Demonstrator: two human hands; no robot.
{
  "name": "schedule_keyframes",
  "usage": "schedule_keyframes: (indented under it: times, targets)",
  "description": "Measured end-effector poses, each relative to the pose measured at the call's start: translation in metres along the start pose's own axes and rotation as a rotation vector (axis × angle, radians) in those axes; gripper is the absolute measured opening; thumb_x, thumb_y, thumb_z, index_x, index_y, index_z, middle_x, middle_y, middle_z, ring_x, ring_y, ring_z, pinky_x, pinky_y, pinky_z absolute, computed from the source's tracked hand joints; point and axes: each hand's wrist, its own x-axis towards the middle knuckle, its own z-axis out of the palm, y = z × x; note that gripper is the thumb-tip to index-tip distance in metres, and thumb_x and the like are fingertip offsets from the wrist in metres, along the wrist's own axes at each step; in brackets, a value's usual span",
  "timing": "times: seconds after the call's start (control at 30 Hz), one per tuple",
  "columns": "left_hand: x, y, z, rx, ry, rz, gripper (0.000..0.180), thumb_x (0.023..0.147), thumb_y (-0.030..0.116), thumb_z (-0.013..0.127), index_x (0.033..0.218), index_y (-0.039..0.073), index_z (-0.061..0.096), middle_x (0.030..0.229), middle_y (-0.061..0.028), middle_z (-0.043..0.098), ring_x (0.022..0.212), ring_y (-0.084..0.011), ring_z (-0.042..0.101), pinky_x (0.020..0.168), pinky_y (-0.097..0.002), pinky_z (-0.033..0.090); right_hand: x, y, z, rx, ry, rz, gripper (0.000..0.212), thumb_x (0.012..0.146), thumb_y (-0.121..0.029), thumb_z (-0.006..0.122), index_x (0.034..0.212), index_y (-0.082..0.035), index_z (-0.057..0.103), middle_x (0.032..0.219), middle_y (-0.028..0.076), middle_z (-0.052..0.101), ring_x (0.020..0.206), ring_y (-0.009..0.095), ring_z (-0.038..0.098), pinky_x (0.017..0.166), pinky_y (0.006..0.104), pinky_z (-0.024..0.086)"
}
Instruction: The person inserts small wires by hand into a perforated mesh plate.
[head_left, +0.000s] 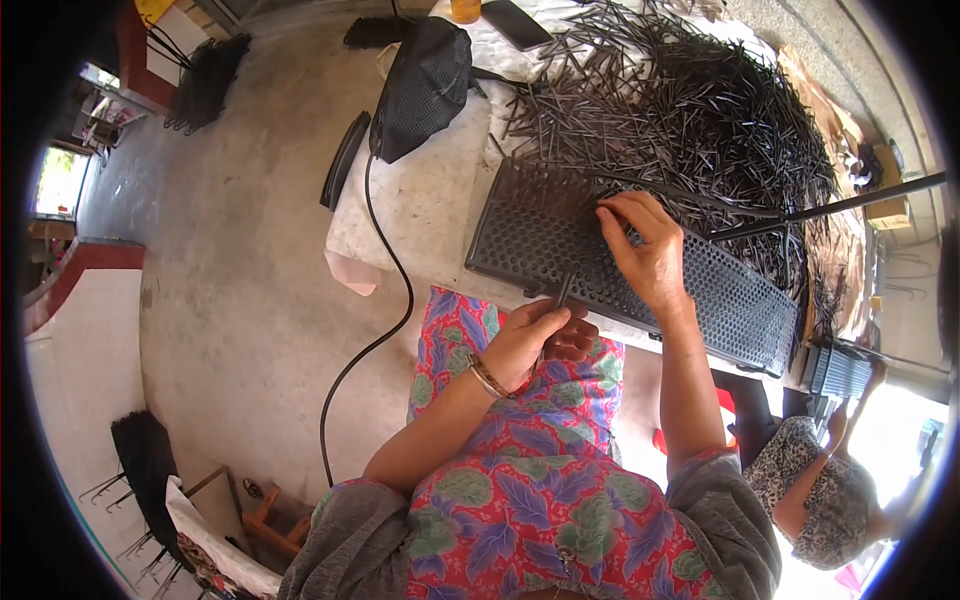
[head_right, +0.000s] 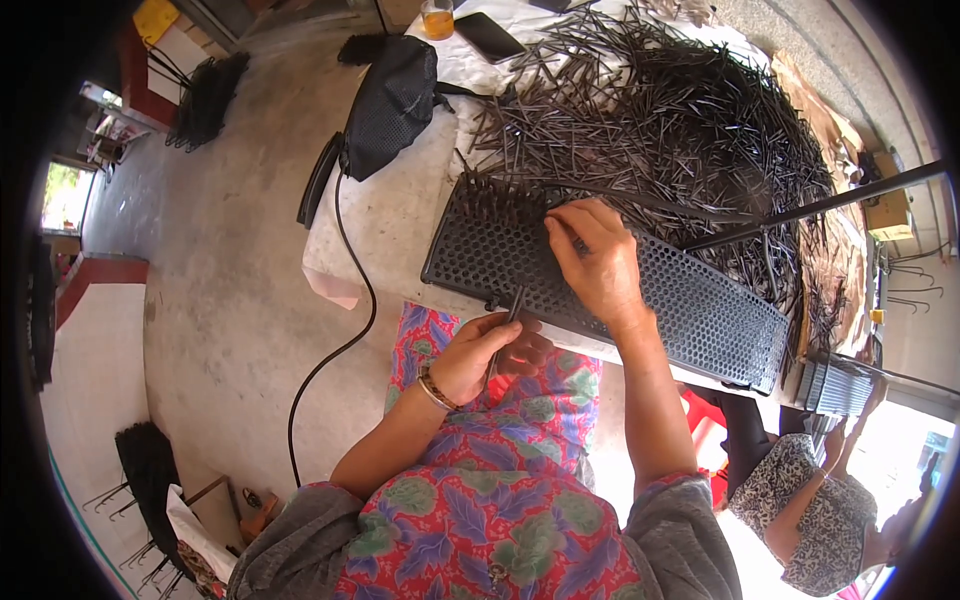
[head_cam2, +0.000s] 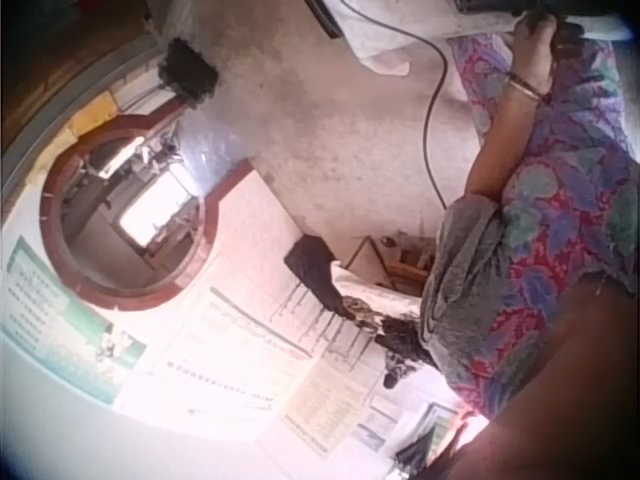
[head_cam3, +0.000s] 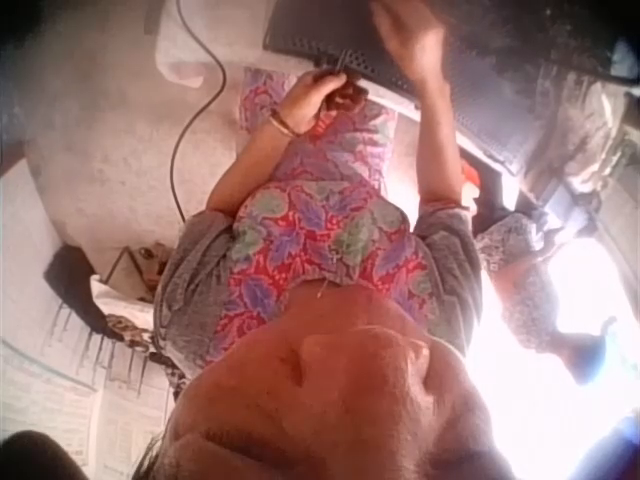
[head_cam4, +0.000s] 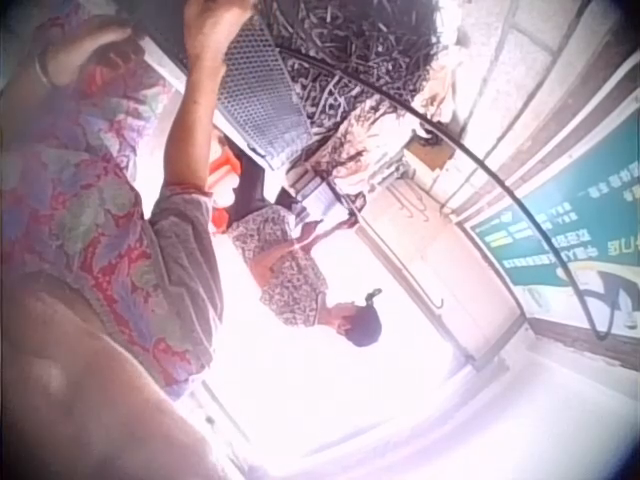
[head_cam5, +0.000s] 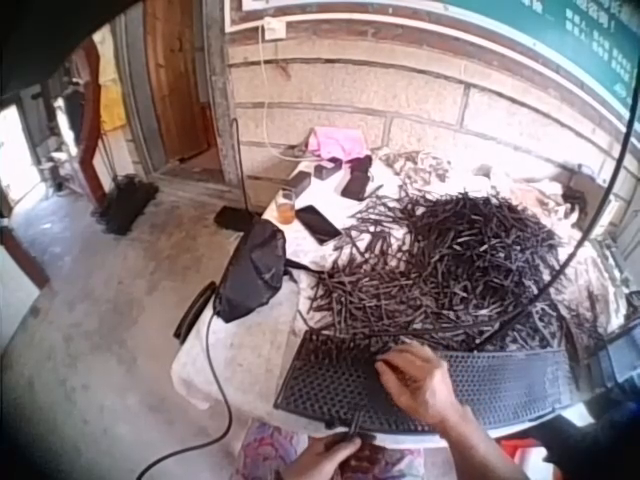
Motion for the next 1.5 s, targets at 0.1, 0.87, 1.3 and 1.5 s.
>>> schedule_keyframes:
  times: [0.1,0.87,1.3,1.5]
  targets:
    - [-0.001,0.0,0.0,-0.013,0.002,-0.003,0.026,0.096,0.016,0.044,0.109,-0.003,0.055,0.102,-0.0183,0.064,0.087,-0.0236,0.065,0.072,-0.0337,0.056,0.001,-0.003,0.002,-0.047,-0.017,-0.017,0.009,0.078,-0.003,0.065,0.087,0.0,0.066,0.086,0.012,0.064,0.077,0.029,0.06,0.07,0.0346,0.048]
    - [-0.003,0.004,0.008,0.1,-0.089,0.1,0.028,0.098,0.019,0.042,0.116,-0.001,0.05,0.106,-0.0155,0.063,0.094,-0.0227,0.063,0.075,-0.0345,0.055,-0.041,-0.025,-0.008,0.383,-0.251,0.535,0.02,0.083,-0.013,0.068,0.093,0.003,0.066,0.077,0.006,0.065,0.065,0.012,0.059,0.056,0.027,0.047]
    - [-0.002,0.003,0.015,0.192,-0.128,-0.003,0.031,0.096,0.021,0.047,0.117,-0.001,0.052,0.102,-0.0127,0.064,0.081,-0.015,0.063,0.058,-0.0275,0.054,-0.014,0.008,-0.018,0.381,0.247,0.438,0.018,0.086,-0.012,0.067,0.1,-0.001,0.067,0.08,-0.002,0.063,0.064,0.003,0.048,0.058,0.0179,0.041]
    - [-0.001,-0.002,0.009,0.15,-0.076,-0.019,0.029,0.096,0.02,0.048,0.115,-0.001,0.054,0.102,-0.0122,0.064,0.078,-0.0143,0.061,0.054,-0.0261,0.053,-0.018,0.013,-0.021,0.112,0.196,0.326,0.018,0.083,-0.007,0.068,0.1,-0.001,0.066,0.083,0.005,0.066,0.066,0.008,0.057,0.061,0.0208,0.046]
